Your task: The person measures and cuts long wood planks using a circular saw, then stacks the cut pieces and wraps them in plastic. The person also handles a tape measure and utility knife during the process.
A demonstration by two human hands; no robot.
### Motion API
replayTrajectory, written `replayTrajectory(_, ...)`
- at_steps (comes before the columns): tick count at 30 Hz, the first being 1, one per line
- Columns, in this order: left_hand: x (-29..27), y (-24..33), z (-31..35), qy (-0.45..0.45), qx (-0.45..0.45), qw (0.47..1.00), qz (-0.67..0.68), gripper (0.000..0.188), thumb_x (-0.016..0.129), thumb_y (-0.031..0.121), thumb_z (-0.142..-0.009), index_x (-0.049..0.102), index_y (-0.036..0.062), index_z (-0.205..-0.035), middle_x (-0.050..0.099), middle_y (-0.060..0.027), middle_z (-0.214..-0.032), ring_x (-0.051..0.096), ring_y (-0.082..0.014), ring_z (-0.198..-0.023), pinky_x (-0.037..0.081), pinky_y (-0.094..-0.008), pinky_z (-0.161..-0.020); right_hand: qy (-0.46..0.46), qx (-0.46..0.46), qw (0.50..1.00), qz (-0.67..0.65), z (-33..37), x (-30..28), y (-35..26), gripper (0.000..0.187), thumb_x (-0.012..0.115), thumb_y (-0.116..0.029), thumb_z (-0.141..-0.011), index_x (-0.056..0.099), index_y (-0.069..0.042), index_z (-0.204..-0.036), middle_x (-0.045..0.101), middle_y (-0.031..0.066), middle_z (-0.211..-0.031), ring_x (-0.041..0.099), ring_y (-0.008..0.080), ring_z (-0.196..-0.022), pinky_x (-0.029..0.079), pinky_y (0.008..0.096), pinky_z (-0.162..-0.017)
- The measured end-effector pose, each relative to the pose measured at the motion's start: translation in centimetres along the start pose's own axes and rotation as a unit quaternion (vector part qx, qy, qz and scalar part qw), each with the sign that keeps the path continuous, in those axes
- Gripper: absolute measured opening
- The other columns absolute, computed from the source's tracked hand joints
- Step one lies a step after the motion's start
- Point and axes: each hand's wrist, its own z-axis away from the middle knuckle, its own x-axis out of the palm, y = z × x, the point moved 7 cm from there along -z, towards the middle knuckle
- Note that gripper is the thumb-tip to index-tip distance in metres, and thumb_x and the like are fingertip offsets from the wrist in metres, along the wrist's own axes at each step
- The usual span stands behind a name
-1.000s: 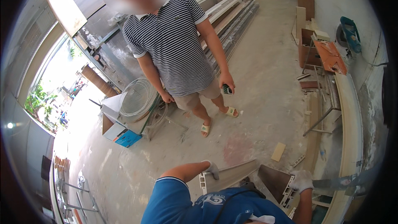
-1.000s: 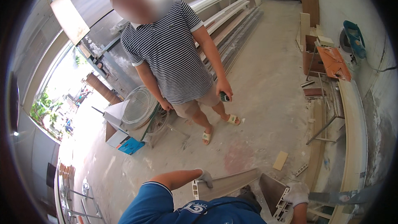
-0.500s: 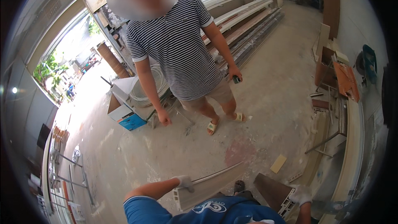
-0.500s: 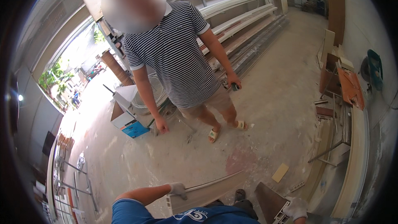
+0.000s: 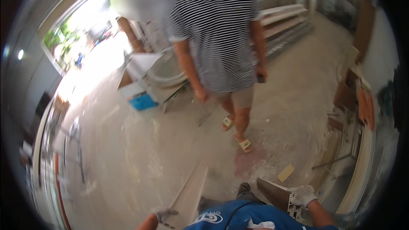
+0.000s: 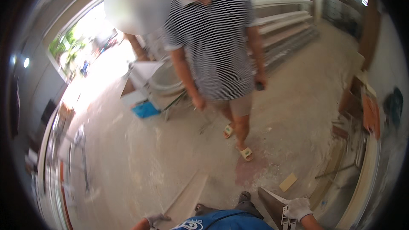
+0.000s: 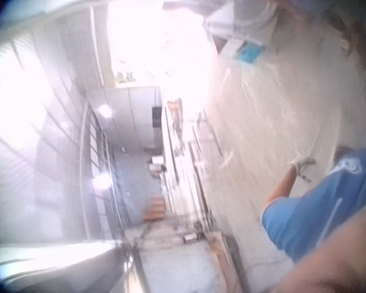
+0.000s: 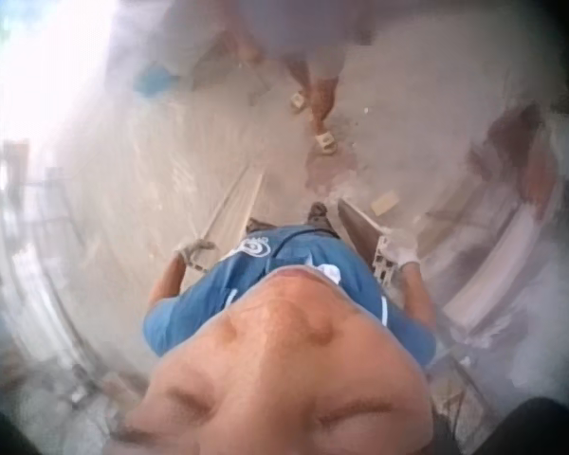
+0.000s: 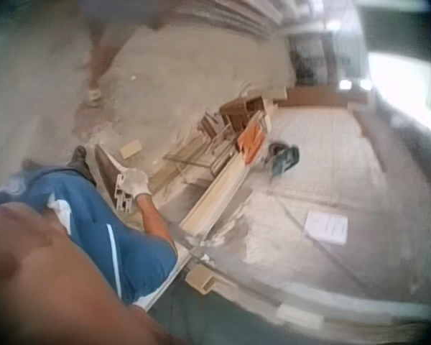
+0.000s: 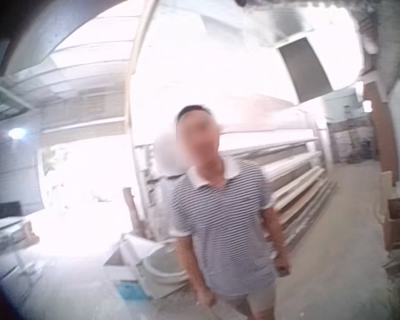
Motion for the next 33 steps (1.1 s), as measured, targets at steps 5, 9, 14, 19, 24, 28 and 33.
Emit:
replayTrajectory(5, -2.5, -10.7, -3.3, -0.015, -0.023, 0.968, 0.251, 0.054, 0.082, 0.034, -0.080, 0.065, 0.0056, -0.123, 0.072, -0.0158, -0.105, 0.072, -0.0332, -0.088, 0.061, -0.0541, -0.066, -0.002, -0.134, 0.971, 0.201, -3.7, -3.9, -9.8, 0.047, 0.060, -0.042, -0.075, 0.070, -0.039, -0.121, 0.074, 0.0110, -0.101, 0.071, 0.0317, -0.094, 0.056, 0.0458, -0.081)
replayTrajectory(9, -8.4, -17.0, -1.0, 0.138, 0.016, 0.966, 0.218, 0.053, 0.089, 0.032, -0.068, 0.074, 0.0011, -0.108, 0.072, -0.0161, -0.093, 0.071, -0.0327, -0.075, 0.056, -0.0490, -0.055, -0.024, -0.188, 0.939, 0.285, -5.0, -7.9, -21.2, 0.048, 0.061, -0.045, -0.075, 0.070, -0.039, -0.121, 0.074, 0.0117, -0.102, 0.071, 0.0319, -0.095, 0.056, 0.0452, -0.083)
replayTrajectory(14, -13.0, -24.1, 0.4, 0.161, 0.003, 0.929, 0.333, 0.054, 0.089, 0.024, -0.066, 0.073, -0.0053, -0.107, 0.073, -0.0180, -0.091, 0.071, -0.0314, -0.070, 0.054, -0.0489, -0.055, -0.067, -0.223, 0.898, 0.374, -6.2, -13.0, -35.4, 0.050, 0.062, -0.052, -0.076, 0.069, -0.039, -0.123, 0.074, 0.0130, -0.103, 0.070, 0.0328, -0.096, 0.055, 0.0449, -0.085)
replayTrajectory(19, -20.7, -30.1, -0.7, 0.136, -0.029, 0.855, 0.499, 0.049, 0.086, 0.016, -0.069, 0.070, -0.0085, -0.108, 0.073, -0.0201, -0.093, 0.073, -0.0314, -0.071, 0.057, -0.0485, -0.058, -0.052, -0.306, 0.867, 0.390, -7.0, -16.8, -52.0, 0.050, 0.061, -0.060, -0.078, 0.069, -0.039, -0.123, 0.074, 0.0135, -0.101, 0.070, 0.0326, -0.096, 0.055, 0.0446, -0.084)
replayTrajectory(24, -28.6, -32.9, -3.1, 0.147, -0.061, 0.792, 0.589, 0.047, 0.083, 0.011, -0.073, 0.067, -0.0104, -0.111, 0.073, -0.0221, -0.093, 0.073, -0.0329, -0.074, 0.059, -0.0492, -0.064, -0.039, -0.365, 0.845, 0.389, -9.8, -19.5, -69.8, 0.044, 0.064, -0.045, -0.079, 0.070, -0.037, -0.122, 0.074, 0.0128, -0.088, 0.071, 0.0329, -0.087, 0.055, 0.0455, -0.081)
replayTrajectory(28, -36.5, -33.7, -5.9, 0.115, -0.077, 0.720, 0.680, 0.045, 0.080, 0.007, -0.075, 0.065, -0.0119, -0.113, 0.072, -0.0232, -0.098, 0.073, -0.0342, -0.078, 0.060, -0.0494, -0.068, -0.022, -0.404, 0.821, 0.403, -13.9, -21.7, -84.9, 0.045, 0.061, -0.035, -0.078, 0.069, -0.037, -0.122, 0.072, 0.0152, -0.083, 0.071, 0.0341, -0.082, 0.055, 0.0458, -0.077)
replayTrajectory(33, -48.4, -33.9, -6.5, 0.160, -0.066, 0.665, 0.727, 0.045, 0.079, 0.010, -0.077, 0.065, -0.0073, -0.116, 0.072, -0.0205, -0.101, 0.073, -0.0324, -0.081, 0.060, -0.0479, -0.071, 0.000, -0.448, 0.777, 0.443, -17.2, -25.2, -105.0, 0.051, 0.060, -0.028, -0.076, 0.067, -0.033, -0.127, 0.072, 0.0156, -0.083, 0.071, 0.0345, -0.080, 0.055, 0.0468, -0.074)
